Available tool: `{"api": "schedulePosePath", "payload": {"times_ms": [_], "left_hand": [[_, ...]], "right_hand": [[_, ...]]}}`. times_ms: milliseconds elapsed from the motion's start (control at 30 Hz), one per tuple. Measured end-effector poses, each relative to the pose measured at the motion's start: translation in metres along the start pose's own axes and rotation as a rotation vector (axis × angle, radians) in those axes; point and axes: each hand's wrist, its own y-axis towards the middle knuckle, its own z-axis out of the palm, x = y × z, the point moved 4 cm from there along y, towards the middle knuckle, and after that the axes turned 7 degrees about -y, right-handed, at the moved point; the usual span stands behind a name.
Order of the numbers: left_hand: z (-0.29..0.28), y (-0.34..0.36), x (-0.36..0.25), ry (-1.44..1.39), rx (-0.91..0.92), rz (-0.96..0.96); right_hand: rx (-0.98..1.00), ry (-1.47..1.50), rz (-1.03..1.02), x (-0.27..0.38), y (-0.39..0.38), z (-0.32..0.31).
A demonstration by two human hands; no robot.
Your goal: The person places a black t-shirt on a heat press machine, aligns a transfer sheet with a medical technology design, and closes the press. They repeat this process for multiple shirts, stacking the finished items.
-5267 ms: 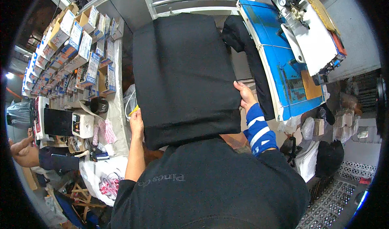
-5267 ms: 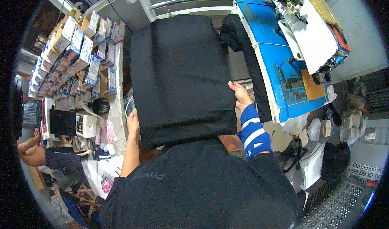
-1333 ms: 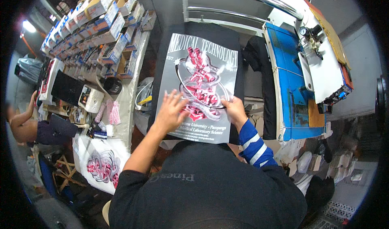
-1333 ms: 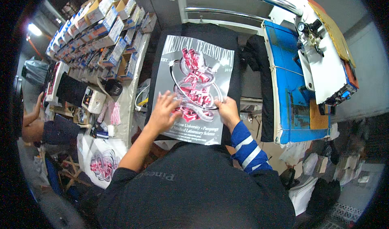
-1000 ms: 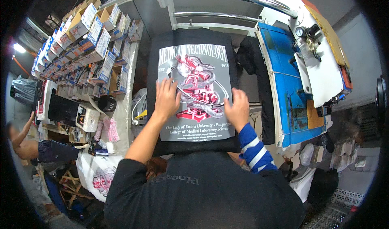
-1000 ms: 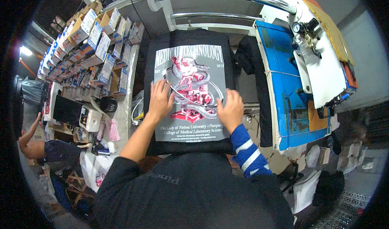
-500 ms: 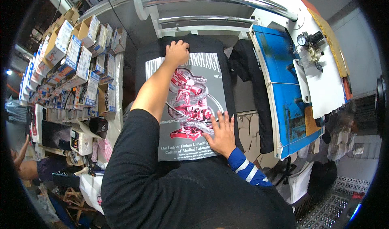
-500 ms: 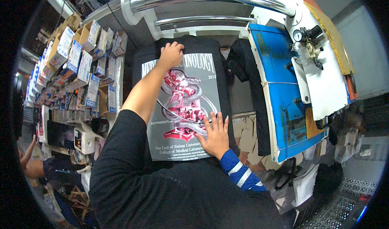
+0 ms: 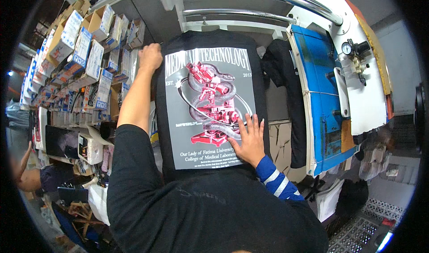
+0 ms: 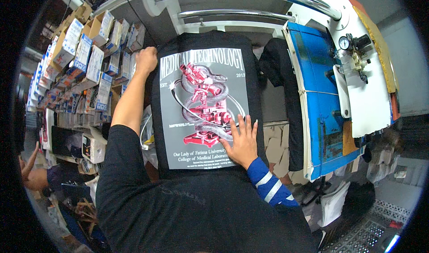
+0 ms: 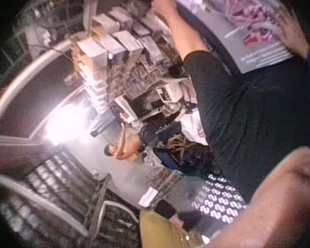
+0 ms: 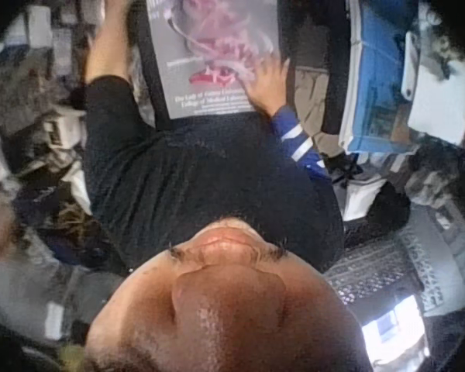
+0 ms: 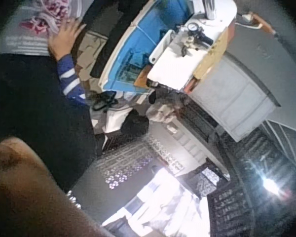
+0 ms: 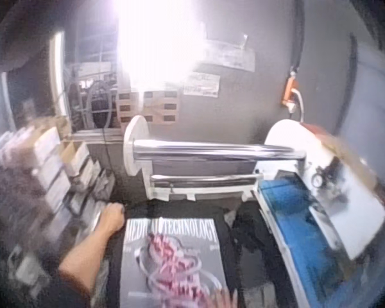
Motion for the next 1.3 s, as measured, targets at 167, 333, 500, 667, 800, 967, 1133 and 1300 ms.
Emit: {"api": "schedulePosePath", "payload": {"times_ms": [167, 333, 500, 667, 800, 967, 1133, 1300], "left_hand": [[-0.044, -0.065, -0.023, -0.325, -0.222, 0.1], [-0.086, -0.24, -0.113, -0.499, -0.125, 0.149], [-0.079, -0.3, -0.12, -0.41, 0.141, 0.028], [-0.059, -0.309, -0.102, -0.544, 0.075, 0.049], [-0.057, -0.311, -0.104, -0.563, 0.05, 0.048], [-0.069, -0.316, -0.106, -0.63, -0.079, 0.0], [-0.087, -0.333, -0.118, -0.444, 0.015, 0.097], [-0.077, -0.337, -0.119, -0.496, 0.036, 0.138]], "right_hand": [[-0.118, 0.033, -0.007, -0.011, 0.002, -0.007], [-0.081, 0.068, -0.005, -0.03, -0.025, -0.011], [-0.114, 0.011, -0.014, -0.032, -0.035, -0.002], [-0.165, -0.023, -0.029, -0.033, -0.033, 0.003], [-0.173, -0.008, -0.024, -0.032, -0.035, 0.002], [-0.299, 0.078, 0.126, -0.06, -0.039, -0.003], [-0.292, 0.099, 0.022, -0.053, -0.047, -0.019], [-0.249, 0.081, -0.078, -0.048, -0.051, -0.007]]}}
